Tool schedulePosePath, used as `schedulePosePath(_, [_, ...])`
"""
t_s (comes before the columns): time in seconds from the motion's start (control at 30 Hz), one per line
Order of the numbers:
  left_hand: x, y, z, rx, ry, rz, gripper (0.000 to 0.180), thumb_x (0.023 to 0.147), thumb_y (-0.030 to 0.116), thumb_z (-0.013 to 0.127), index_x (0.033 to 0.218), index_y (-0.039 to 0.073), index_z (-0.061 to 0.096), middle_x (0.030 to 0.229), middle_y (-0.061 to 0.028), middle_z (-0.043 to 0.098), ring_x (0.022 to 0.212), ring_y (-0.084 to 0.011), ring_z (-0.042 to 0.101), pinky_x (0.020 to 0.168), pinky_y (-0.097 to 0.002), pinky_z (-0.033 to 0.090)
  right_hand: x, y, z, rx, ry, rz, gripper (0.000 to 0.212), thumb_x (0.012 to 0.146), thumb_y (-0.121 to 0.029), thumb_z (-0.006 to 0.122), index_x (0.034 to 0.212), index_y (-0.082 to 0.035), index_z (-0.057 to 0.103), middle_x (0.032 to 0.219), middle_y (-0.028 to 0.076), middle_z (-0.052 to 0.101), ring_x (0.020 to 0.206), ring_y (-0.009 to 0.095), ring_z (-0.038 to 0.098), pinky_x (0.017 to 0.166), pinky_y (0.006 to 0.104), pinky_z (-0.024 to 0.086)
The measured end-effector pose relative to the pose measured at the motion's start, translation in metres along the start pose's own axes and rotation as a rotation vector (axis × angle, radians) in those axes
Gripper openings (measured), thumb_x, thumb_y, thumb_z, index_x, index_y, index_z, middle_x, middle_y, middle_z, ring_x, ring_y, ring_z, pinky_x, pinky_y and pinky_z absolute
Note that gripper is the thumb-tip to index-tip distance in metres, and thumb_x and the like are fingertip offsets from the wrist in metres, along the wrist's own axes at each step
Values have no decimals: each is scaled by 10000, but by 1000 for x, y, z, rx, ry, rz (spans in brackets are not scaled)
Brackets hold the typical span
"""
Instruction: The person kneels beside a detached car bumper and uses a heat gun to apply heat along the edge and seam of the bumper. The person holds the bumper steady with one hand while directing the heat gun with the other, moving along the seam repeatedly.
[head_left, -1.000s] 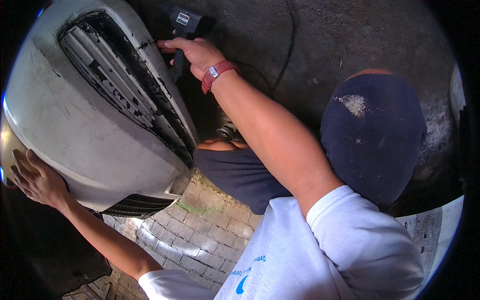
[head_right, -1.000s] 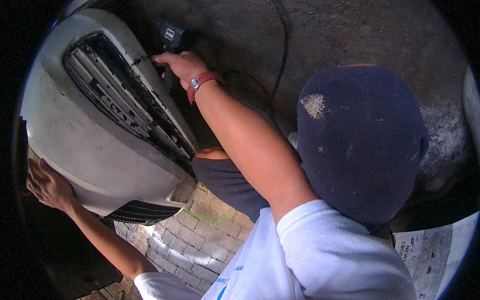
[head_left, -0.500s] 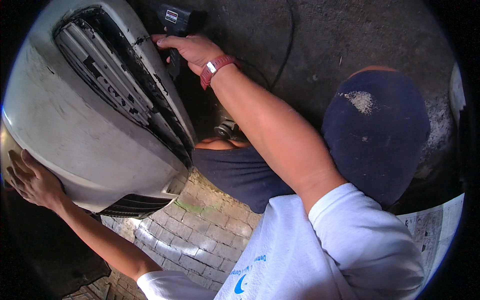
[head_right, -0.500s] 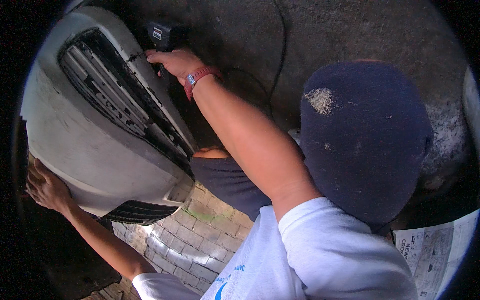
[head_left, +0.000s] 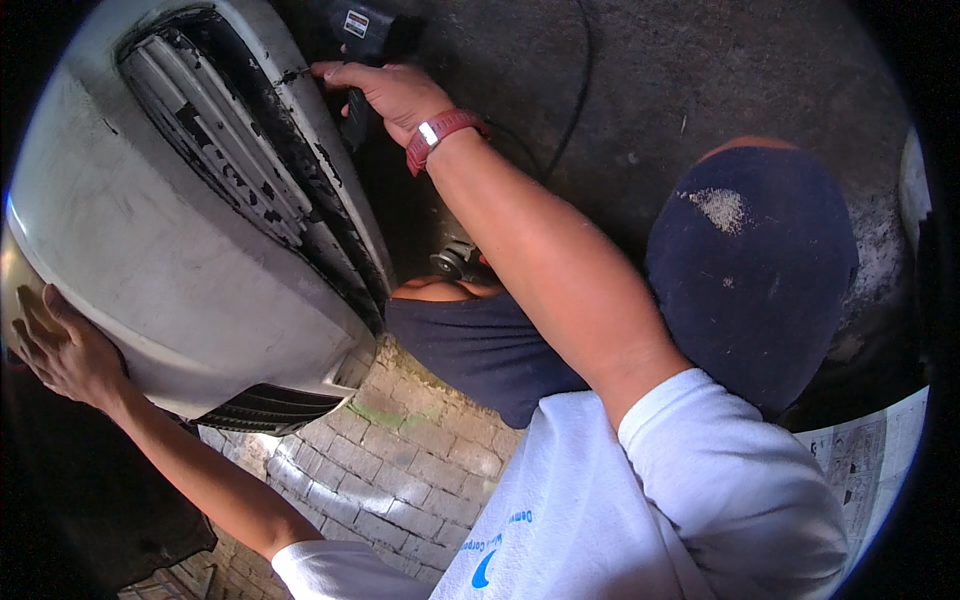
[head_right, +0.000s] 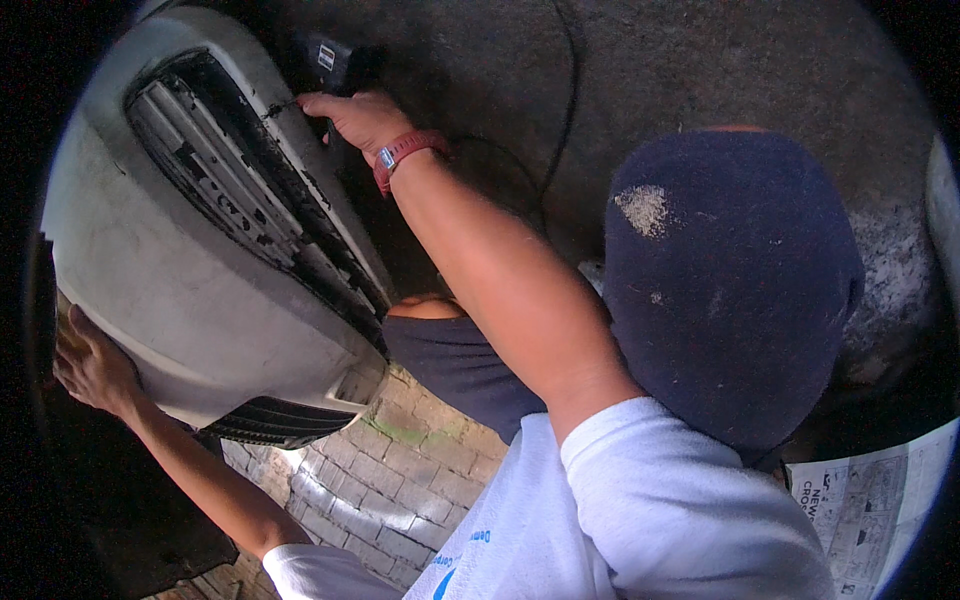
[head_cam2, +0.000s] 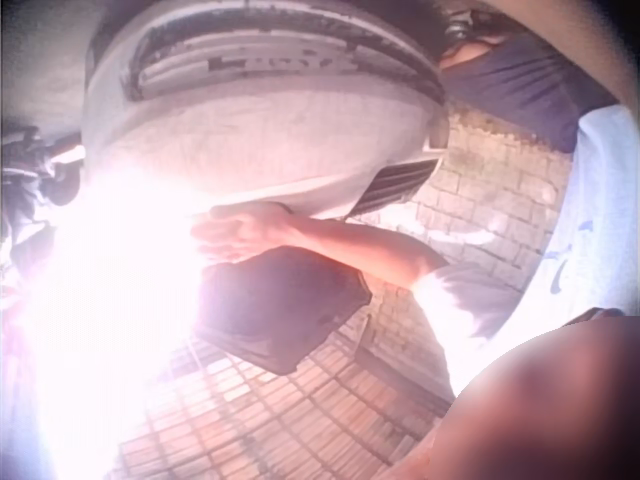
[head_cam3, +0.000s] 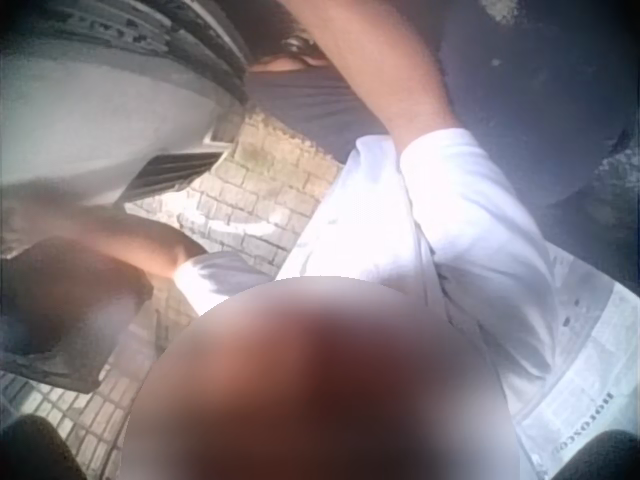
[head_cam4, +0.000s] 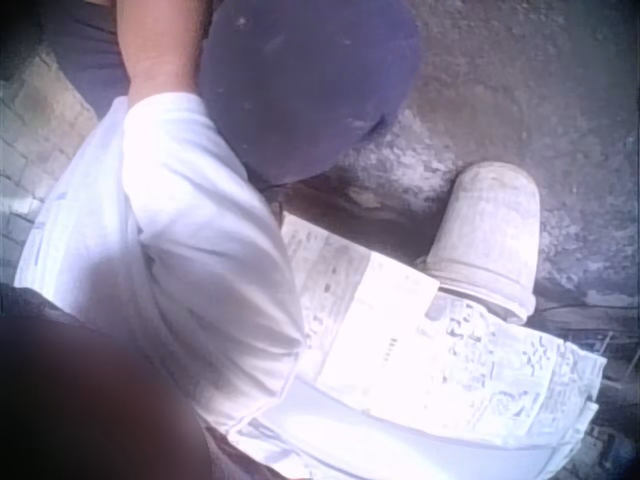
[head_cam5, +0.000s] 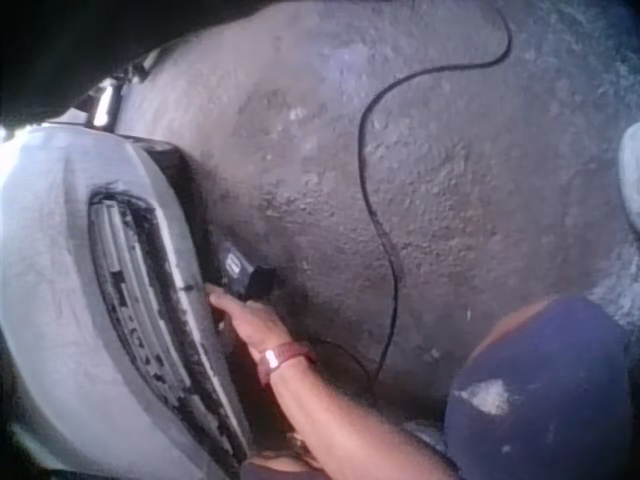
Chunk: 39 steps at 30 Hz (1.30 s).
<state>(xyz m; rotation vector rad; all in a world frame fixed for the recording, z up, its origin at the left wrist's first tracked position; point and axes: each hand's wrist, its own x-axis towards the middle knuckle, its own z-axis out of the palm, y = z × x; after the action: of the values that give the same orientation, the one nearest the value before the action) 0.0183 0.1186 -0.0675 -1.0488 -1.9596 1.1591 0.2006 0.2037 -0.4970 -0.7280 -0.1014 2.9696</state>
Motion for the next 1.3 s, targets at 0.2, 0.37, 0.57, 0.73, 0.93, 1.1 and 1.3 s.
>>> schedulePosePath(0.2, [-2,3,-2,1,-6,-38,991,968,892,246,1593,166,498,1626,-137,493,1549,-360,365,1294,-514,244,10,-14,5,-154,55,-160,270,948,-194,750,1186,-80,803,1293,40,769,1130,178,695,848,344,549])
schedulePosePath(0.37, [-3,4,-2,-7,11,-18,1004,963,899,238,1606,167,481,1631,-136,488,1558,-357,352,1296,-521,241,22,-10,8,-383,41,-183,372,874,-352,771,1198,-178,827,1237,61,790,1131,234,720,1001,373,527])
schedulePosePath(0.57, [-3,4,1,-5,-6,-33,1033,946,919,226,1615,171,469,1639,-131,480,1564,-355,342,1298,-531,230,30,8,0,-659,99,-501,336,880,-204,806,1204,-116,793,1131,41,789,1045,163,717,941,358,566])
schedulePosePath(0.73, [-4,4,-1,1,11,-26,1047,936,929,220,1619,174,464,1641,-126,478,1565,-354,340,1299,-532,222,41,29,-10,-649,98,-361,1051,777,-364,868,1633,-51,344,1515,260,577,1348,391,607,1163,425,460])
schedulePosePath(0.93, [-10,-19,15,32,19,-25,956,989,866,236,1591,177,510,1622,-117,504,1527,-333,399,1290,-486,246,34,29,0,-621,158,-328,1065,760,-338,905,1620,-43,350,1498,265,587,1368,389,598,1175,425,455])
schedulePosePath(1.1, [-7,-42,26,149,-104,1,927,994,858,233,1554,199,565,1580,-108,556,1486,-324,457,1285,-480,254,28,12,6,-727,85,-315,1041,769,-309,909,1611,-39,360,1464,254,616,1355,379,611,1178,422,455])
schedulePosePath(1.3, [-16,-46,32,120,-23,-26,965,977,878,233,1545,177,575,1544,-116,588,1475,-323,471,1283,-475,257,30,22,7,-586,87,-420,819,809,-283,886,1492,-56,498,1351,200,672,1249,324,651,1101,406,490])
